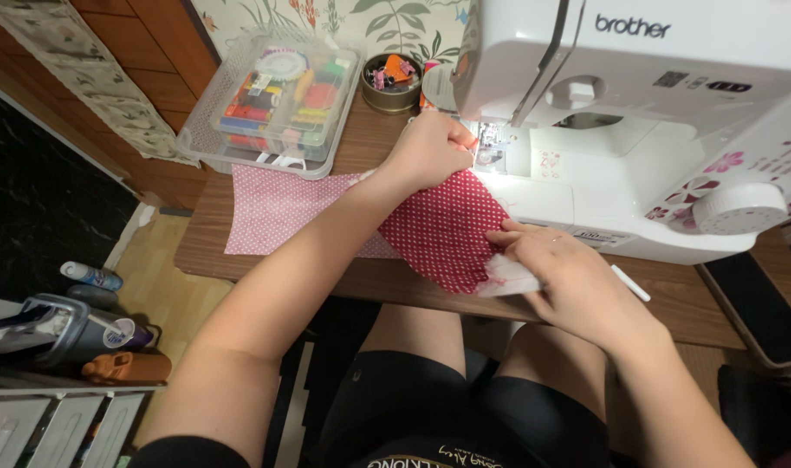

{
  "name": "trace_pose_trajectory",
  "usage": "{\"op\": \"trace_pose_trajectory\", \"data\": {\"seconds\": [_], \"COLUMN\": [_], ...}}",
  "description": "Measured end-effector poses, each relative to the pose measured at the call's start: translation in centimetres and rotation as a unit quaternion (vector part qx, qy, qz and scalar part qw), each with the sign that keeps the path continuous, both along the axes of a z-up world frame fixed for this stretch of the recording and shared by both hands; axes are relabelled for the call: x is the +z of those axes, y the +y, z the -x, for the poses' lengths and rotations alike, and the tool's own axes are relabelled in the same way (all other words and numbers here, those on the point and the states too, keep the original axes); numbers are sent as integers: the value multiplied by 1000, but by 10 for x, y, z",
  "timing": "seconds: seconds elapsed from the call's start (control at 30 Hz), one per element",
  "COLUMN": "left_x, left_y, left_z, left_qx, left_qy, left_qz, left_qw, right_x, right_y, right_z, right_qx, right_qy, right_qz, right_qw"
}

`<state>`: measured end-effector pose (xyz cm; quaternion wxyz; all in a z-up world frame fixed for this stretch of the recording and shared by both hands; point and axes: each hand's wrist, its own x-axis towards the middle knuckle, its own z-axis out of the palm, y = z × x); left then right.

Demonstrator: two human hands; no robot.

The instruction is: The person sews a small red polka-dotted fabric pouch using a sewing machine. They guide the fabric under the needle, stitch along the edges, and trim excess thread with scissors. The person repeatedly flips and repositions the pouch to sew different sides.

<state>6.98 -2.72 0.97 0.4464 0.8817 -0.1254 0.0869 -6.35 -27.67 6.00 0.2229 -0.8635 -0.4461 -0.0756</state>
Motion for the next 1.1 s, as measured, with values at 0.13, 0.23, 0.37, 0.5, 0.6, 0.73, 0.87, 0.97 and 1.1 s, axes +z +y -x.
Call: {"op": "trace_pose_trajectory", "data": {"seconds": [0.13,0.23,0.37,0.5,0.6,0.73,0.87,0.97,1.1], "left_x": [-2,3,8,-2,-8,-13,9,21,14], "left_y": [-3,-4,-8,-11,-4,-1,0,-4,-16], "left_z": [-9,-8,-1,1,-12,-20,6,48,100], "left_qx": [50,86,87,54,-4,-81,-31,55,86], "left_qy": [-34,-62,-67,-103,15,46,10,-168,-257], "left_qz": [-15,-13,-76,-47,87,214,74,4,-127], "left_qw": [998,994,991,992,996,972,997,984,954], "right_x": [5,11,14,11,10,10,11,11,12], "right_y": [6,12,13,12,11,8,0,-11,-20], "right_z": [-3,-5,-1,1,0,-2,-4,-6,-9], "right_qx": [9,18,18,7,14,6,-38,-87,-103], "right_qy": [-5,-14,-12,-8,-9,-18,-36,-49,-42], "right_qz": [-6,-1,6,6,1,9,25,44,35], "right_qw": [1000,1000,1000,1000,1000,1000,998,994,993]}}
